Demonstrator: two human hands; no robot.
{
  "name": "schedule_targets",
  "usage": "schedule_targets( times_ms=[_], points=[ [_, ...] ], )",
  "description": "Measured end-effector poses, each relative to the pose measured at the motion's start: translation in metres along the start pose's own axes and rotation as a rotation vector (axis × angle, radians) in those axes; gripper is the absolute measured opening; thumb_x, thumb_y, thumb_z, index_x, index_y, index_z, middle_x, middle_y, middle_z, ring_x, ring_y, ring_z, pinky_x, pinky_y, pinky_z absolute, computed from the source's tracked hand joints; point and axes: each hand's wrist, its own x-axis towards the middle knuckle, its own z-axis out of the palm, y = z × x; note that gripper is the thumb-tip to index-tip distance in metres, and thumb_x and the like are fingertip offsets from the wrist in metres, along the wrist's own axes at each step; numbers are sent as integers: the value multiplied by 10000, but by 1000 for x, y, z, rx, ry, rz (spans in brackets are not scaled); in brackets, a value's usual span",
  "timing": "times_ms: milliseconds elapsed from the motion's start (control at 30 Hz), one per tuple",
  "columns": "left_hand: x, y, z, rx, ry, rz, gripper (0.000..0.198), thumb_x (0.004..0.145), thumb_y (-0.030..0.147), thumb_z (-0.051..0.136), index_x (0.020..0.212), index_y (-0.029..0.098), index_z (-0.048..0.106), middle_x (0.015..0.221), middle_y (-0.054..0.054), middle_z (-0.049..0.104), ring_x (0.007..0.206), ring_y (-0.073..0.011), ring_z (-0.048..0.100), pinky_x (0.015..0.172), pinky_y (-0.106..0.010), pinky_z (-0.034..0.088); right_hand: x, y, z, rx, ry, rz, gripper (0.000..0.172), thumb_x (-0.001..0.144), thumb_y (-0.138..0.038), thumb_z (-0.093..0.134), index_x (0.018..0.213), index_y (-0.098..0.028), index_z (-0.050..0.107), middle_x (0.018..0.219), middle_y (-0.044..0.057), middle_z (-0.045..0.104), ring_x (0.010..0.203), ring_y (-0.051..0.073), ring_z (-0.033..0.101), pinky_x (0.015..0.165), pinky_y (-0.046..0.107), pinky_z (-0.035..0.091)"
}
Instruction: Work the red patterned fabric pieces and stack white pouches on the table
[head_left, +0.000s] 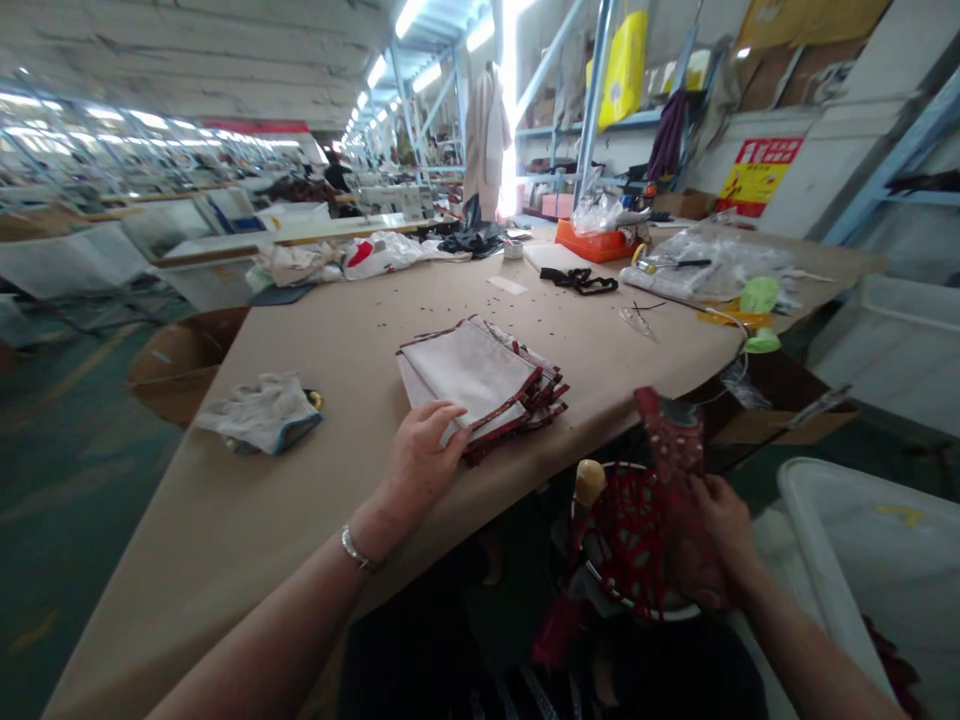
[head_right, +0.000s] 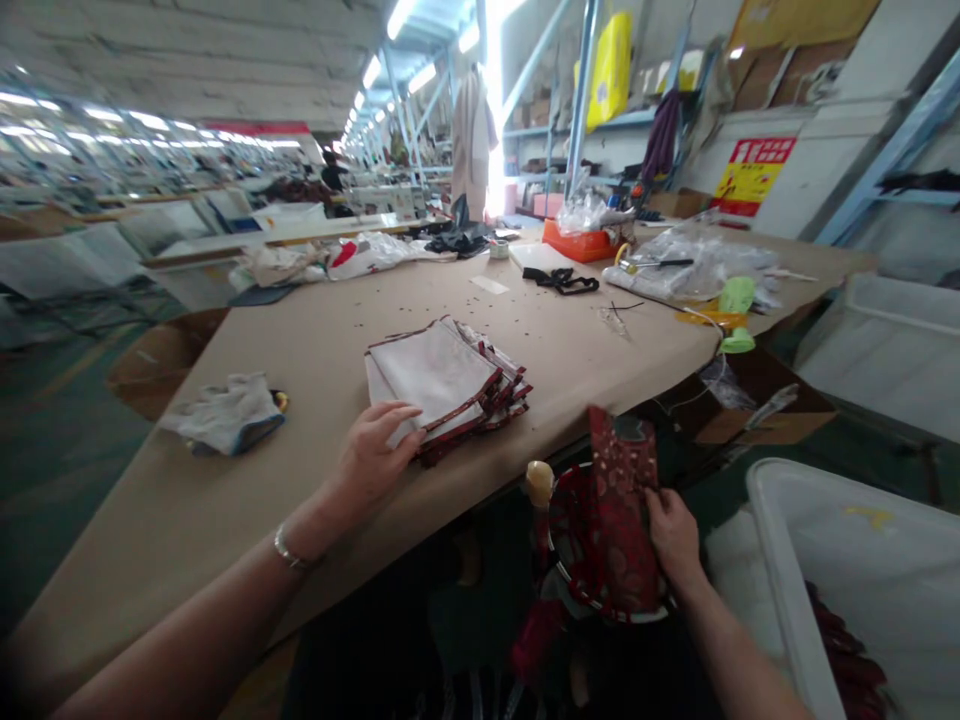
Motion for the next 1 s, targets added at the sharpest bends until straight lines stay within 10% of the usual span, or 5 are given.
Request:
schedule_targets(
  times_ms=[267,533,700,867,1000],
  points=[
    [14,9,13,277,-268,58,228,833,167,486,941,152,686,976,-102,691,939,-239,615,895,-374,474,-26,71,54,-21,-146,145,655,665,-507,537,1191,-117,523,1192,223,604,1105,358,584,947,473,446],
    [26,15,10,331,-242,-76,185,791,145,477,750,192,651,796,-57,662,762,-203,608,719,-301,457,-32,-144,1,300,-64,-643,265,892,-377,469,1024,-200,614,1008,87,669,935,203,618,889,382,484],
    [31,26,6,250,-18,-124,99,729,141,514,683,202,576,744,-29,610,735,-189,572,674,-289,424,-56,-268,31,-33,-217,-1261,292,884,-227,520,1164,-176,586,1147,100,608,1103,234,496,995,404,411],
    [19,29,-9,202,64,-79,113,725,116,494,662,206,519,724,-17,574,700,-168,542,654,-278,412,-40,-303,71,-429,-222,-1236,253,878,-145,445,1062,-145,619,1085,135,628,1042,278,538,874,404,456],
    [2,22,-16,166,78,-70,93,749,136,492,706,203,541,783,-26,578,758,-172,557,716,-293,434,-25,-299,48,-431,-179,-980,308,841,-82,408,1063,-160,607,1005,133,669,872,239,620,765,351,472]
  ],
)
